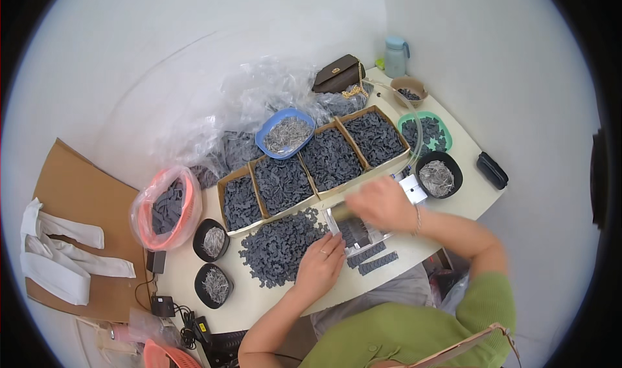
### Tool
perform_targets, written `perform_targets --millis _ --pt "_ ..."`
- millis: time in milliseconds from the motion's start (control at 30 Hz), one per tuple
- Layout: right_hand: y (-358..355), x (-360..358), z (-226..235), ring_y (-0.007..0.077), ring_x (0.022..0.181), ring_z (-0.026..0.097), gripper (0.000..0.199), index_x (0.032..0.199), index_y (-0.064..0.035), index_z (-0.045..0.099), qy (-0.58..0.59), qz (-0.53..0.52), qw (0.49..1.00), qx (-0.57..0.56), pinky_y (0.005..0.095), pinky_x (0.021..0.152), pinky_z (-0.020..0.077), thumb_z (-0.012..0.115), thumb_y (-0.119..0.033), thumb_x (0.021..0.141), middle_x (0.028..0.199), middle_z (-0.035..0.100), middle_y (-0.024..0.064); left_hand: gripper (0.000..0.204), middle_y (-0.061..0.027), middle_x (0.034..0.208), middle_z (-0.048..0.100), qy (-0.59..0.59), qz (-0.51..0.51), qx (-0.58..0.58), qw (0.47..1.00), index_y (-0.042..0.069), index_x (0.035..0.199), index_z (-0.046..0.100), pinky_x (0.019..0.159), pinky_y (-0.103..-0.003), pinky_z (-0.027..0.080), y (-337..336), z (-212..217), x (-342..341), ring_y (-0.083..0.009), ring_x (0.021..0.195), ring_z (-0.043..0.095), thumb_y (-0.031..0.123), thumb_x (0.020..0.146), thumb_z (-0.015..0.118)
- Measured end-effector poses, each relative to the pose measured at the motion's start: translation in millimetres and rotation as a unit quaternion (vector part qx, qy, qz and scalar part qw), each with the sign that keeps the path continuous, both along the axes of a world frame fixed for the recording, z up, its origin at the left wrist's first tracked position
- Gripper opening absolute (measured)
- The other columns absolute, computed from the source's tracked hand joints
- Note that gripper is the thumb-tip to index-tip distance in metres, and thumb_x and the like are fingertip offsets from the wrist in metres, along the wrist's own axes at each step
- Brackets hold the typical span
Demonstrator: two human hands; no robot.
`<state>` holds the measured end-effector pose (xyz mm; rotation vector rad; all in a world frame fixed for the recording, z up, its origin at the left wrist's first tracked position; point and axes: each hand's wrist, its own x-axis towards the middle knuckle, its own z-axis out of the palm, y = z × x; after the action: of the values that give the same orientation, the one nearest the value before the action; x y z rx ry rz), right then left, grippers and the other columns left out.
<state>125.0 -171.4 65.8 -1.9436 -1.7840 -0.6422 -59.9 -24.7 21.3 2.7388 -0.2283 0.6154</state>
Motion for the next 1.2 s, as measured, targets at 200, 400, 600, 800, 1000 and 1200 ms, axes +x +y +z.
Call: perform_targets --millis 200,400,600,800,1000,1200 --pt "68 59 -21 0.0326 0.082 0.061 0.036 0.122 -0.0046 0.049 0.373 -0.016 0.928 0.018 0.0417 0.075 0.0483 0.057 -0.009 0.087 0.093 0.062 0.0154 0.024 -0.0200 0.105 0.063 -0.012 0.042 0.111 0.993 -0.005 0.094 0.065 0.085 -0.039 0.049 -28 0 21 -0.0335 0.100 0.060 0.007 0.074 0.063" --pt "46 111 -7 0.0239 0.081 0.066 0.026 0.113 -0.0054 0.060 0.271 -0.014 0.959 0.083 0.0340 0.072 0.0520 0.059 -0.008 0.087 0.094 0.068 0.0134 0.010 -0.0126 0.073 0.056 0.044 0.027 0.195 0.979 0.001 0.070 0.058 0.063 -0.034 0.051 -34 -1 38 -0.0245 0.073 0.060 0.008 0.064 0.061" --pt "-2 157 -4 0.0303 0.084 0.065 0.019 0.098 -0.0077 0.066 0.246 -0.140 0.952 -0.113 0.0398 0.076 0.0515 0.064 -0.011 0.079 0.091 0.068 0.0126 0.006 -0.0107 0.069 0.055 0.027 -0.011 0.206 0.978 0.002 0.067 0.058 0.054 -0.030 0.051 -26 0 39 -0.0227 0.066 0.061 0.007 0.065 0.060" --pt "13 137 -19 0.0288 0.091 0.063 0.019 0.095 -0.0100 0.063 0.148 -0.177 0.958 -0.168 0.0415 0.078 0.0503 0.067 -0.012 0.077 0.092 0.066 0.0095 0.004 -0.0111 0.076 0.060 -0.026 -0.004 0.002 1.000 0.002 0.076 0.059 0.068 -0.037 0.051 8 23 44 -0.0281 0.075 0.059 0.002 0.071 0.060" --pt "17 139 -7 0.0304 0.089 0.062 0.018 0.097 -0.0114 0.062 0.155 -0.160 0.966 -0.135 0.0420 0.077 0.0499 0.064 -0.009 0.079 0.089 0.064 0.0099 0.033 -0.0145 0.096 0.059 0.044 -0.064 -0.015 0.997 0.001 0.102 0.063 0.077 -0.038 0.050 3 28 33 -0.0292 0.086 0.059 0.016 0.074 0.072" --pt "21 117 18 0.0325 0.081 0.060 0.012 0.092 -0.0072 0.062 0.240 -0.105 0.965 -0.035 0.0415 0.072 0.0475 0.064 -0.008 0.080 0.083 0.061 0.0125 0.019 -0.0120 0.086 0.057 0.132 -0.053 0.123 0.982 0.002 0.089 0.063 0.069 -0.034 0.052 -16 6 39 -0.0265 0.080 0.061 0.013 0.074 0.066"
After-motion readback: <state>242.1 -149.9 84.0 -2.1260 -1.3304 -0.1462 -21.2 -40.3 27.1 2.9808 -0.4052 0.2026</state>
